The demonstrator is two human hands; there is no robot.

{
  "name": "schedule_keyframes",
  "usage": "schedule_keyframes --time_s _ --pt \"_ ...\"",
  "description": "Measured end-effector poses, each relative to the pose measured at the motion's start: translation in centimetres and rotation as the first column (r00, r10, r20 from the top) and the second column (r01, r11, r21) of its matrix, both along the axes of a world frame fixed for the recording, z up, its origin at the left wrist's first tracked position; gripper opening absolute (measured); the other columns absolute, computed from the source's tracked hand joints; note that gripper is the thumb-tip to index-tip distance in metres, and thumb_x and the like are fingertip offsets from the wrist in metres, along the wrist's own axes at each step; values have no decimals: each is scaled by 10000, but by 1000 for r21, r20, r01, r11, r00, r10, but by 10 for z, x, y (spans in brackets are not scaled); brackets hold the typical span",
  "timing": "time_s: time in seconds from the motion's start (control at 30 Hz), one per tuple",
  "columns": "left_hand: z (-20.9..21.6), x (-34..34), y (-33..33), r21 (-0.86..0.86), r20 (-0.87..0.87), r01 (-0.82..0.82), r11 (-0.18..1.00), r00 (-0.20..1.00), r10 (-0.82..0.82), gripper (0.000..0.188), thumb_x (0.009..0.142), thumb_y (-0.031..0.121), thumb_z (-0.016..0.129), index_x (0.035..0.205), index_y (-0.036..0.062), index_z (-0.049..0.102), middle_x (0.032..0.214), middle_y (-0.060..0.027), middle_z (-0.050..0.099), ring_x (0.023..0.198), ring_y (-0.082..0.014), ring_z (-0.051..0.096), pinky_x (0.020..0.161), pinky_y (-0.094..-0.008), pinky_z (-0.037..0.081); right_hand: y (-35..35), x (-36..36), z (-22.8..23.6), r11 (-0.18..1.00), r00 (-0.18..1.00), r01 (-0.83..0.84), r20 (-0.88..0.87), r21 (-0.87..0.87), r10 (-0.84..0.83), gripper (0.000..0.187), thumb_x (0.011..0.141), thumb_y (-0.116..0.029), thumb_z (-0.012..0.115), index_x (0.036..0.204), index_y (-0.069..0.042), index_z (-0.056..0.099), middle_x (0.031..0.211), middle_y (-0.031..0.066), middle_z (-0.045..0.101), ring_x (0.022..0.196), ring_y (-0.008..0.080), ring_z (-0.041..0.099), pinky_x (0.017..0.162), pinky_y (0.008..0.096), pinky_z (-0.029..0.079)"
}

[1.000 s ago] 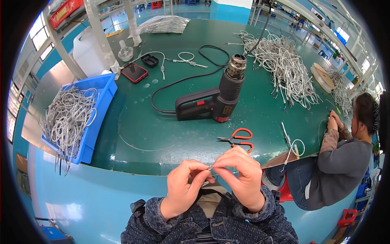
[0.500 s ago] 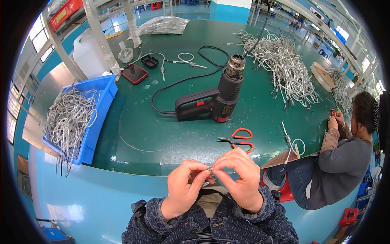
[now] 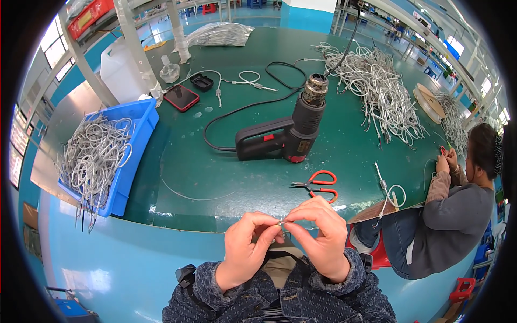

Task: The person fits a small component onto the end of a wire, trims it with shears, and heats the connection over a heat gun. They then thread the wire through a long clear tube and trim the tube with the shears.

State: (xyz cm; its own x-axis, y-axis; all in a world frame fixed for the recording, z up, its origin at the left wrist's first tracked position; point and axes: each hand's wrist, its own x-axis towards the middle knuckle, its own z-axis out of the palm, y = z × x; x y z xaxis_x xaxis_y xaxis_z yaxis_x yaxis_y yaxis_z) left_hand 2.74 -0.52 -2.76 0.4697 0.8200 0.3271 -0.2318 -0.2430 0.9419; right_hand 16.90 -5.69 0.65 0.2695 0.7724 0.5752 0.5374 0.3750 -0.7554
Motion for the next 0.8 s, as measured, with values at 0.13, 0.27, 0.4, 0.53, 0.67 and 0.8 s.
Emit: schedule_keyframes --time_s 0.13,0.27,0.4,0.53,0.67,0.8 --pt "0 -2 1 14 9 15 1000 1000 -16 87 900 -17 568 968 -37 519 846 -120 614 699 -153 648 618 -251 527 -1 3 2 999 1000 -24 -11 -20 24 161 671 55 709 811 4 648 796 100 666 747 219 607 686 303 461" --pt "1 -3 2 43 -16 33 999 999 -33 80 905 -44 534 972 -47 490 868 -142 587 700 -174 641 624 -266 539 -1 3 0 998 999 -52 7 -35 52 141 688 38 701 817 8 653 790 98 663 744 224 605 685 308 455" --pt "-2 -3 0 22 -17 9 1000 1000 -9 86 901 -30 553 972 -40 506 859 -130 597 695 -162 641 618 -258 530 1 1 0 997 998 -63 5 -54 63 126 698 25 698 815 7 654 785 98 661 739 227 603 678 309 451" --pt "-6 -3 0 -8 5 -20 1000 1000 20 98 896 3 590 971 -31 537 840 -109 620 686 -137 640 607 -239 510 2 0 0 995 998 -62 1 -73 62 120 701 19 699 812 5 654 783 96 660 734 225 600 672 309 451" --pt "-9 -3 2 -44 24 2 999 1000 -1 96 900 7 586 975 -29 538 847 -107 613 688 -130 633 607 -234 507 5 1 -4 994 997 -72 -2 -81 72 109 705 18 699 800 3 647 780 92 658 732 223 597 667 311 451" --pt "-11 -4 6 -116 66 48 992 997 -41 91 910 20 575 979 -28 540 857 -99 598 687 -118 613 608 -229 499 7 1 -6 993 997 -75 -14 -87 74 105 706 23 696 792 0 639 776 89 655 733 221 595 667 312 451"
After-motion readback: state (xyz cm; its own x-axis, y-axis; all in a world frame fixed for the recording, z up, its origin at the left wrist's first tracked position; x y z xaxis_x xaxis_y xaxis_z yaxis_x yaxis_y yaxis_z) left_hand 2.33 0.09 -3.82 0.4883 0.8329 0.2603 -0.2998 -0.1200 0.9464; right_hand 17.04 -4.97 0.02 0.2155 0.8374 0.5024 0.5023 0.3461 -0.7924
